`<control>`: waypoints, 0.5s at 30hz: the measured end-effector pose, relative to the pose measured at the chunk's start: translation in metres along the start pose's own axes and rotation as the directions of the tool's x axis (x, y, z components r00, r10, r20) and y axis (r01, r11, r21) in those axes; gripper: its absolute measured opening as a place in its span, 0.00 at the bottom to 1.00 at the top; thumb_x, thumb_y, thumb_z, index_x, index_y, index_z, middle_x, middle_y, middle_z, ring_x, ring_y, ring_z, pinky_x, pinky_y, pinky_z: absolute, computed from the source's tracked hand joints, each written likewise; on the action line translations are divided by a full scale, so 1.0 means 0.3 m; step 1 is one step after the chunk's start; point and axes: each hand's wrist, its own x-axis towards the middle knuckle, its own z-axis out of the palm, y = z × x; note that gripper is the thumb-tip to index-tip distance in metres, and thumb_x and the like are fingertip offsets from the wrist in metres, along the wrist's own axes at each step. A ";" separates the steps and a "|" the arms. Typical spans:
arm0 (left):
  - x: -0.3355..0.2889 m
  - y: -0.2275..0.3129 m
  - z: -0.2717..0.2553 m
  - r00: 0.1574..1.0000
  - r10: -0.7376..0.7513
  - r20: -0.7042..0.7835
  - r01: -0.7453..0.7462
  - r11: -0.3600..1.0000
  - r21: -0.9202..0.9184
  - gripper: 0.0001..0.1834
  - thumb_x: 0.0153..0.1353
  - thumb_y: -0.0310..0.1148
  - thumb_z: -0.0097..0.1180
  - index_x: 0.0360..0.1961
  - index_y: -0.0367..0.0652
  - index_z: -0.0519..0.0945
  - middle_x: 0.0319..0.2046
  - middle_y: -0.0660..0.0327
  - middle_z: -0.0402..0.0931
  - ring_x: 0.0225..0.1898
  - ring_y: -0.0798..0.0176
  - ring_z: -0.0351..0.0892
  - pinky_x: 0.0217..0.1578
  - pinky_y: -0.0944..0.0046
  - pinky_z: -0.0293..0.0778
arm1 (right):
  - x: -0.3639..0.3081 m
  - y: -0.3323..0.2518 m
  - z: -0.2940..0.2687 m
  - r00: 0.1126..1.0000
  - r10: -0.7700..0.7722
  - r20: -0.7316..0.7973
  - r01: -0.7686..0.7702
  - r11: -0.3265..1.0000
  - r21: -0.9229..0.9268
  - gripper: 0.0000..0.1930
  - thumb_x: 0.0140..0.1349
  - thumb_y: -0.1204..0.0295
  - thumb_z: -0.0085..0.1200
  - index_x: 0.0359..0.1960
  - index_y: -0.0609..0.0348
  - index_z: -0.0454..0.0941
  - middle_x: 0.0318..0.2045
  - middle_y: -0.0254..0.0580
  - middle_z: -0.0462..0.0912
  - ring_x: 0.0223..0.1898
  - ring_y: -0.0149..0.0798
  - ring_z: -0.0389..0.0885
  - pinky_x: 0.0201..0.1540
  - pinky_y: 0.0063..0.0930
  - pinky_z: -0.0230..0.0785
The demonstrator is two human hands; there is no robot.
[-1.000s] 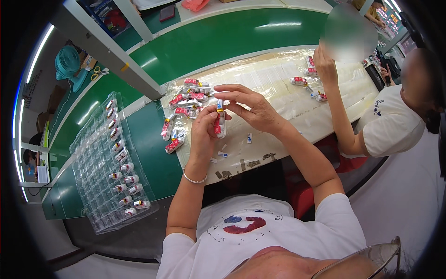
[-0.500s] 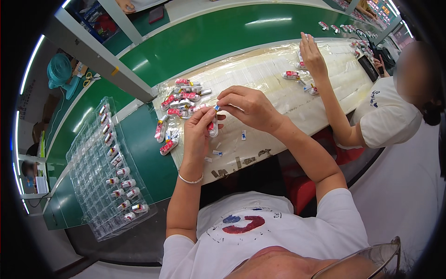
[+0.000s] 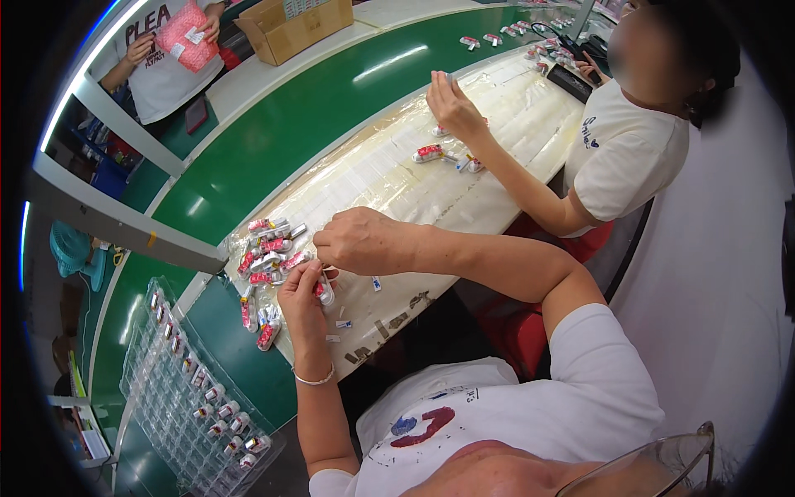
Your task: The person repeatedly picks small cylindrical items and small white caps from a table, fits the caps onto the items, and places the assembled units into a clear plastic tray. The person handles items one at a time throughout the clip.
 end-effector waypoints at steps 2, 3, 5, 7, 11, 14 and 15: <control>-0.003 0.000 0.010 1.000 0.004 -0.004 -0.004 1.000 0.002 0.08 0.63 0.27 0.57 0.36 0.32 0.82 0.28 0.59 0.81 0.29 0.69 0.80 0.31 0.72 0.73 | -0.005 0.000 0.009 1.000 0.010 0.009 -0.010 1.000 0.011 0.04 0.52 0.71 0.56 0.24 0.57 0.76 0.25 0.39 0.77 0.29 0.43 0.80 0.36 0.34 0.74; 0.000 -0.005 0.009 1.000 0.018 0.009 -0.018 1.000 -0.006 0.08 0.63 0.27 0.57 0.36 0.32 0.82 0.27 0.59 0.81 0.29 0.69 0.80 0.31 0.72 0.73 | -0.004 -0.003 0.013 1.000 0.016 0.013 -0.016 1.000 0.019 0.04 0.52 0.72 0.56 0.24 0.57 0.76 0.25 0.39 0.77 0.29 0.43 0.80 0.36 0.34 0.74; 0.005 -0.014 -0.005 0.998 0.047 0.032 -0.047 0.999 -0.011 0.08 0.63 0.27 0.56 0.36 0.32 0.82 0.27 0.59 0.81 0.29 0.69 0.80 0.30 0.72 0.73 | -0.001 -0.013 0.022 1.000 0.018 0.009 -0.018 1.000 0.015 0.04 0.52 0.72 0.55 0.24 0.58 0.76 0.25 0.40 0.77 0.29 0.43 0.81 0.35 0.34 0.74; 0.014 -0.024 -0.024 0.997 0.056 0.052 -0.054 0.998 -0.024 0.08 0.62 0.27 0.57 0.36 0.32 0.82 0.27 0.59 0.80 0.29 0.69 0.79 0.30 0.71 0.73 | 0.003 -0.021 0.031 1.000 0.009 0.007 -0.009 1.000 -0.013 0.04 0.52 0.72 0.54 0.24 0.58 0.76 0.26 0.40 0.77 0.29 0.43 0.81 0.35 0.34 0.74; 0.005 -0.007 -0.018 0.997 0.069 0.037 -0.069 0.998 0.010 0.08 0.62 0.28 0.57 0.36 0.32 0.82 0.27 0.59 0.80 0.28 0.69 0.79 0.30 0.70 0.73 | 0.001 -0.021 0.037 0.999 0.004 -0.032 -0.005 1.000 -0.012 0.04 0.52 0.73 0.54 0.23 0.58 0.76 0.26 0.41 0.77 0.29 0.42 0.81 0.34 0.33 0.74; 0.002 -0.009 -0.003 0.999 0.047 -0.013 -0.047 0.998 -0.030 0.08 0.62 0.27 0.57 0.36 0.32 0.82 0.27 0.59 0.80 0.27 0.69 0.78 0.30 0.70 0.73 | -0.006 -0.014 0.033 0.999 -0.009 -0.031 0.009 1.000 0.008 0.03 0.51 0.73 0.54 0.24 0.58 0.76 0.26 0.40 0.76 0.29 0.42 0.80 0.35 0.33 0.74; 0.003 -0.011 -0.003 0.999 0.052 -0.003 -0.052 0.998 -0.027 0.08 0.62 0.27 0.57 0.36 0.32 0.82 0.27 0.59 0.80 0.27 0.69 0.78 0.30 0.70 0.73 | -0.008 -0.013 0.031 1.000 -0.002 -0.026 0.003 1.000 0.027 0.03 0.51 0.73 0.54 0.24 0.58 0.76 0.26 0.40 0.76 0.29 0.42 0.80 0.35 0.33 0.75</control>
